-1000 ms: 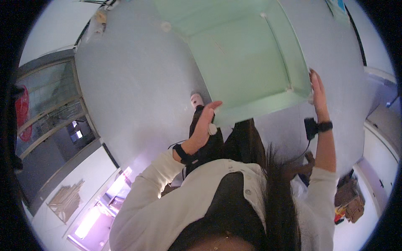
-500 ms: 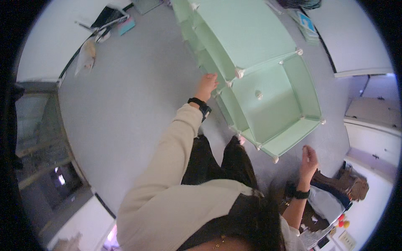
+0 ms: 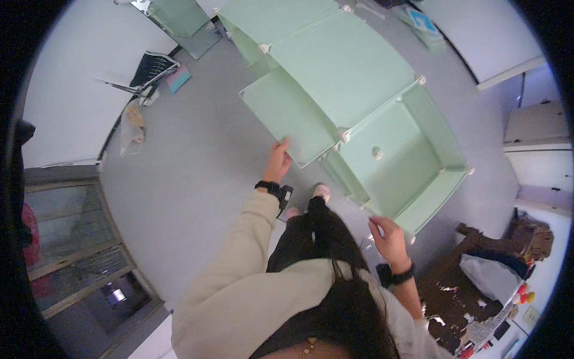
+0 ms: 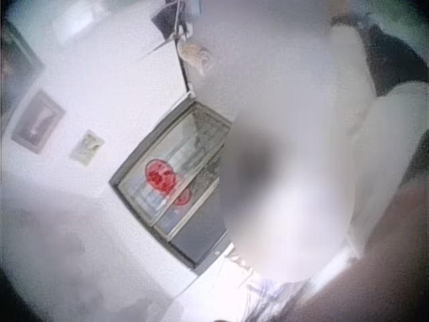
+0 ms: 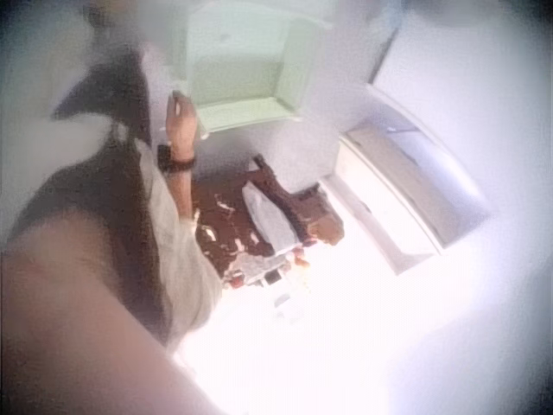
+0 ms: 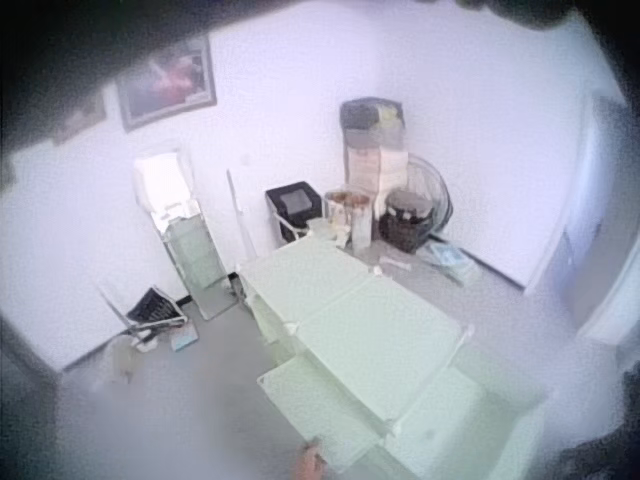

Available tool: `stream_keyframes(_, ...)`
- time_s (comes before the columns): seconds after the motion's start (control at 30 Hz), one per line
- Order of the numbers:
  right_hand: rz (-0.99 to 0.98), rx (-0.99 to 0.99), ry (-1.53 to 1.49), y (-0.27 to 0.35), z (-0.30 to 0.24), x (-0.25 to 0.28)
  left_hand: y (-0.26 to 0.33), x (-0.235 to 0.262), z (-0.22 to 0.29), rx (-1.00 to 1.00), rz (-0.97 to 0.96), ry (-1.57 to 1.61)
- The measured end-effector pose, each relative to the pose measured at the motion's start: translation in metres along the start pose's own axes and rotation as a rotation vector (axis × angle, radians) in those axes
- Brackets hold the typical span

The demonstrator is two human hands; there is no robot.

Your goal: The person assembles a light green modular shelving unit by connecting translucent panels with white plastic connectors. They lift and rotate the structure, insert connectors at the corners, and attach additional panels to expand the unit.

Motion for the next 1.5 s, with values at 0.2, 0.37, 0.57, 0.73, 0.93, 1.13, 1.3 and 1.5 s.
stream_keyframes(0.2, -0.371, 0.145, -0.128, -0.082, -0.017, -0.088, 0.152, 0.083, 0.074, -0.031, 0.111, -0.064)
stream_keyframes(0.37, -0.765, -0.010, -0.331, -0.098, -0.051, -0.176, 0.266, 0.111, 0.102, 0.048, 0.282, -0.167)
stream_keyframes(0.57, -0.562, 0.143, -1.125, -0.102, -0.124, -0.194, 0.272, 0.080, 0.128, 0.044, 0.028, -0.242)
stream_keyframes(0.73, 0.116, -0.135, -1.469, -0.101, -0.100, -0.161, 0.213, 0.013, 0.125, 0.113, -0.332, -0.906)
stream_keyframes(0.93, 1.036, -0.430, -1.137, 0.017, 0.009, -0.064, 0.175, -0.099, 0.068, 0.401, -0.631, -0.576)
stream_keyframes(1.13, 1.219, -0.535, -0.843, 0.130, 0.103, 0.022, 0.113, -0.191, -0.007, 0.536, -0.578, -0.509)
stream_keyframes(1.3, 1.279, -0.433, -0.853, 0.126, 0.157, 0.068, 0.090, -0.210, -0.081, 0.653, -0.504, -0.503)
stream_keyframes(1.5, 1.183, -0.504, -0.879, 0.087, 0.198, 0.073, 0.078, -0.207, -0.088, 0.665, -0.423, -0.553)
Point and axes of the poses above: each hand's wrist, its own y-axis away from the middle knuckle, its own x-axis out of the back of the hand, z = x × y, the point moved 7 cm from there along -y, towards the middle knuckle, and after that the axes turned 6 degrees about -z, right-handed, at the moved point
